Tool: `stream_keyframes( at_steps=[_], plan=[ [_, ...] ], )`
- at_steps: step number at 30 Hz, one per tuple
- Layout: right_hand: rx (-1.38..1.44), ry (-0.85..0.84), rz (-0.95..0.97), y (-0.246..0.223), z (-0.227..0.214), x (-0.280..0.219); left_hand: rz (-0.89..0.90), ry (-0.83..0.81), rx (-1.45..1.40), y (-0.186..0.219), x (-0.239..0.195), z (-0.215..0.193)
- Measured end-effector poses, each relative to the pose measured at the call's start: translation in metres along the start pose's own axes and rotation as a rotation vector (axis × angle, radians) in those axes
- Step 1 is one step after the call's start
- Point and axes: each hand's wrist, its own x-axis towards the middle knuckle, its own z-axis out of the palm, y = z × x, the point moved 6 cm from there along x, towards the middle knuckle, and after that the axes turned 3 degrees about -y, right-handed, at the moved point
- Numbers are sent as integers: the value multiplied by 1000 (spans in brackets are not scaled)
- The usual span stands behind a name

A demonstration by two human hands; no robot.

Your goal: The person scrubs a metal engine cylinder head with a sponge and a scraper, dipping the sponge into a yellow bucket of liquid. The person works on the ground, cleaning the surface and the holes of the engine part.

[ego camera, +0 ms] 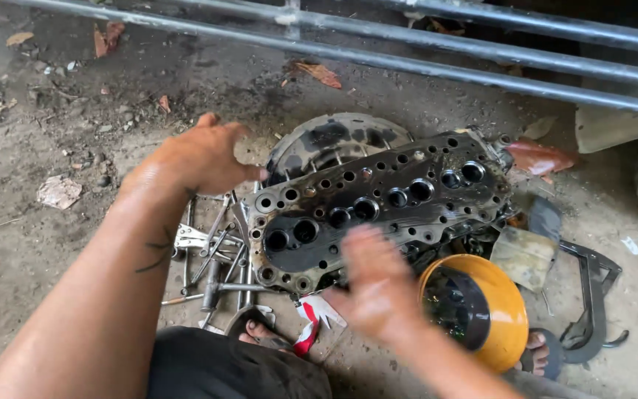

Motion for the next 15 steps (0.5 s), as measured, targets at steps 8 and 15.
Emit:
stream_keyframes(
  at_steps=[8, 15],
  plan=[
    [6, -123, 253, 31, -34, 32, -81, 37, -60, -20, 9, 6],
    [591, -243, -94, 10, -1, -4, 45, 89, -42, -8, 4, 1]
  ],
)
